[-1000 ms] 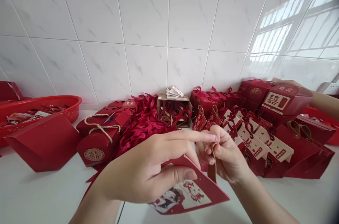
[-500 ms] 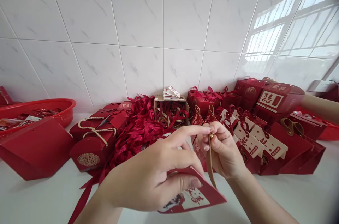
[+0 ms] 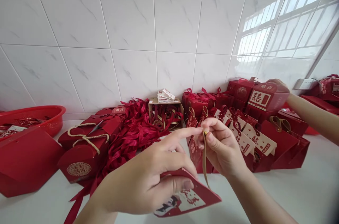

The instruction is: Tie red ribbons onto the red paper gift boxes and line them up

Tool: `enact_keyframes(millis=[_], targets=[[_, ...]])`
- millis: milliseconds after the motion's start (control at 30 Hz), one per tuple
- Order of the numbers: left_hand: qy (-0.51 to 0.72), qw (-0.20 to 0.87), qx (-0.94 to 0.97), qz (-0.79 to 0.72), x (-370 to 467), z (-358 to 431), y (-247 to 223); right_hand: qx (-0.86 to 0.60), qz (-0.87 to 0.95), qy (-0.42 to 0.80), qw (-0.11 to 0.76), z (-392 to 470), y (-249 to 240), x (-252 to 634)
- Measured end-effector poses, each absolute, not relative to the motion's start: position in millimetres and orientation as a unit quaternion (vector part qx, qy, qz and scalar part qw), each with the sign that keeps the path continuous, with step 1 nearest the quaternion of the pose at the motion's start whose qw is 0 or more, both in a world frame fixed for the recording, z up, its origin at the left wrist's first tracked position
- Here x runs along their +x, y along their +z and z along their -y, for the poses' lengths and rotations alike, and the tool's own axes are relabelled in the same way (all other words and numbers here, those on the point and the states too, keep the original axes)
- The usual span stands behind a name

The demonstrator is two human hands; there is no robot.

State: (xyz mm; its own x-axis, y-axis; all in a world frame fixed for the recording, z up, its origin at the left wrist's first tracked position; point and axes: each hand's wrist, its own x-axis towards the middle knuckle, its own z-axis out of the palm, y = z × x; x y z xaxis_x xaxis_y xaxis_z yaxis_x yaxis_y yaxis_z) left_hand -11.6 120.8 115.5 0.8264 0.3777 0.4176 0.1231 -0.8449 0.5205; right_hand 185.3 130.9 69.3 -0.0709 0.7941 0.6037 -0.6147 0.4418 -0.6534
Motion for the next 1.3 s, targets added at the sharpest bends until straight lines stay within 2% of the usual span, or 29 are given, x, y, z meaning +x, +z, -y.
enact_keyframes(millis=[233,667,1300], targets=[[0.313,0.263,0.910,-0.066,-11,-121,119,-0.076,0.540,0.508,0.666,-127,71,188],[0.302,0.290,0.903,-0.091,-22,-118,117,-0.067,0.602,0.571,0.555,-116,79,202],[0.287,0.280,0.909,-0.110,-17,-116,114,-0.121,0.642,0.421,0.630,-119,74,203]])
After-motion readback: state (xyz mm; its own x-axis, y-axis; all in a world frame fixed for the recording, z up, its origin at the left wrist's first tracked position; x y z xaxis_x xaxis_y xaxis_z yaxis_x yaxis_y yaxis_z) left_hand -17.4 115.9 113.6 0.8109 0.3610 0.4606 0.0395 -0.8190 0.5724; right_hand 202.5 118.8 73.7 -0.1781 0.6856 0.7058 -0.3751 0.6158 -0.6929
